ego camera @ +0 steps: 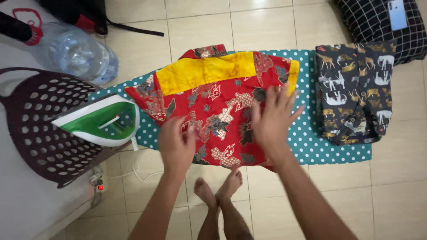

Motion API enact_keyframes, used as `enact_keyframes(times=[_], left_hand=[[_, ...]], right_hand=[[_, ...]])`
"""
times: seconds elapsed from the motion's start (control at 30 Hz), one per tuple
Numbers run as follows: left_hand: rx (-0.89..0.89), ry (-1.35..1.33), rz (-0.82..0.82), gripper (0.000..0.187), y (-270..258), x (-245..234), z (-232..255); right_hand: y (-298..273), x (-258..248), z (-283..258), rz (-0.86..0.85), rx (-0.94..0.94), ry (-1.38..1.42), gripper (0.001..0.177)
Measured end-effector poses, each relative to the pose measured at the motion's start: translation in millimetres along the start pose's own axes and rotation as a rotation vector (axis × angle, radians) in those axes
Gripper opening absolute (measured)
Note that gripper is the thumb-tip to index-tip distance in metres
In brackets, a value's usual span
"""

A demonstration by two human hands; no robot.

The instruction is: The person picks up a shirt from a basket and irons it on a patterned mat on the floor, then folds the shirt by hand.

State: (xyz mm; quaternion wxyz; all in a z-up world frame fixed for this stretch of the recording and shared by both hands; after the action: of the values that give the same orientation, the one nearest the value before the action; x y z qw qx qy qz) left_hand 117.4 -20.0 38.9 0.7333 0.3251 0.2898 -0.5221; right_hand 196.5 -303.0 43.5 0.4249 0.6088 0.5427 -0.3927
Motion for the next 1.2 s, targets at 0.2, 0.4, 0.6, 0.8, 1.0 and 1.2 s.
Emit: enact_keyframes(times=[0.2, 0.4, 0.6, 0.8, 1.0, 1.2], left_hand=[[-0.496, -0.162, 0.461, 0.056, -68.1, -88.7, -61.7], [-0.28, -0.287, 0.422, 0.061, 3.7, -126.4, -70.0], [-0.23, -0.223, 0.29, 0.034, 31.9, -153.3, -10.1], [-0.268, -0.282, 0.047, 0.031, 60.4, -122.2, 80.3], [-0.061, -0.491, -0.193, 0.029, 67.1, -7.8, 150.9], [0.101, 0.173, -0.463, 0.072, 45.1, 109.7, 115.1]], right_hand=[[-82.4, 3.4, -144.5, -0.128, -0.271, 0.437, 0.05], [-102.9, 4.6, -218.2, -0.237, -0.336, 0.655, 0.054], [-90.0, -19.5, -246.4, -0.269, -0.338, 0.765, 0.059], [-66.0, -45.7, -200.3, -0.278, -0.181, 0.768, 0.039], [7.4, -68.7, -47.7, -0.295, 0.174, 0.868, 0.035], [78.7, -55.0, 51.3, -0.428, 0.314, 0.518, 0.044]])
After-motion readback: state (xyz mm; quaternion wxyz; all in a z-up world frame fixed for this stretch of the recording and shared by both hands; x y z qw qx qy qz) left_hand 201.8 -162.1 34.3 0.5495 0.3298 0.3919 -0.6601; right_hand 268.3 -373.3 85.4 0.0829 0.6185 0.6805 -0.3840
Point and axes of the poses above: each hand's wrist, its own y-axis towards the middle knuckle, its own x-axis out of the palm, z = x × y, the point moved 10 cm from there along y, towards the middle knuckle
